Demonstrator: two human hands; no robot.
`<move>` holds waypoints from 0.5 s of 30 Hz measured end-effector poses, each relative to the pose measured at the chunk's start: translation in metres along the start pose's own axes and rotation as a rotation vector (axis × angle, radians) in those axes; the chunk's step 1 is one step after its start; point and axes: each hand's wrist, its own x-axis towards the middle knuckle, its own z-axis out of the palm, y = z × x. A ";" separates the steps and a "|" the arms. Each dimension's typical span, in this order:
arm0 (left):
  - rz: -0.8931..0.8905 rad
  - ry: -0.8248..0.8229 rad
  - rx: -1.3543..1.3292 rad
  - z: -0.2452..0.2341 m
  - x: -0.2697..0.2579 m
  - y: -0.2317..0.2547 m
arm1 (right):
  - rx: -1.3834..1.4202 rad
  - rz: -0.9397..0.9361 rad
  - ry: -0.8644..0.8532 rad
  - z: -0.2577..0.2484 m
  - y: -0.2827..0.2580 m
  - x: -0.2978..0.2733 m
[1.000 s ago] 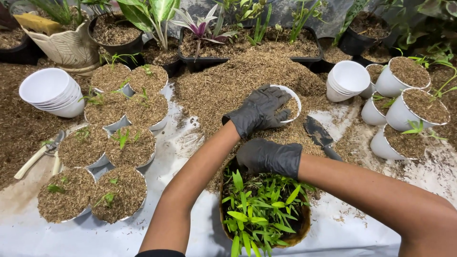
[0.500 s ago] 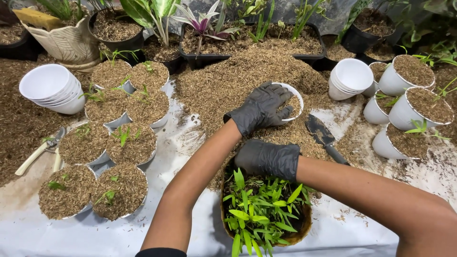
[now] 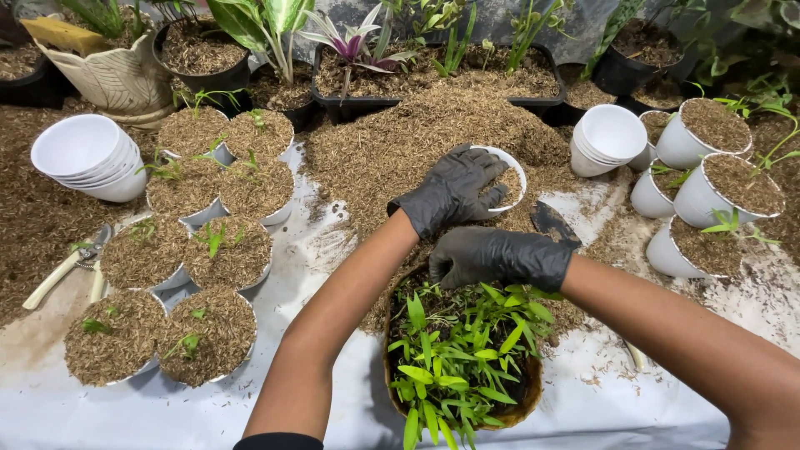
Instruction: Filling a small white pot with soil using a hand trowel and then planting a small green seedling into the pot.
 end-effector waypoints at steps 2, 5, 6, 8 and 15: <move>0.017 0.083 0.041 0.023 0.005 -0.008 | 0.324 -0.093 0.007 -0.020 -0.004 -0.028; -0.053 0.226 -0.582 -0.043 -0.022 0.026 | 0.499 -0.126 0.017 0.000 0.027 -0.013; -0.051 0.225 -0.581 -0.024 -0.014 0.015 | 0.500 -0.126 0.019 -0.001 0.027 -0.016; 0.026 0.103 -0.007 0.013 0.003 -0.005 | 0.622 -0.128 0.025 -0.002 0.026 -0.022; 0.004 0.034 0.017 0.024 0.007 -0.010 | 0.783 -0.171 0.068 -0.002 0.033 -0.019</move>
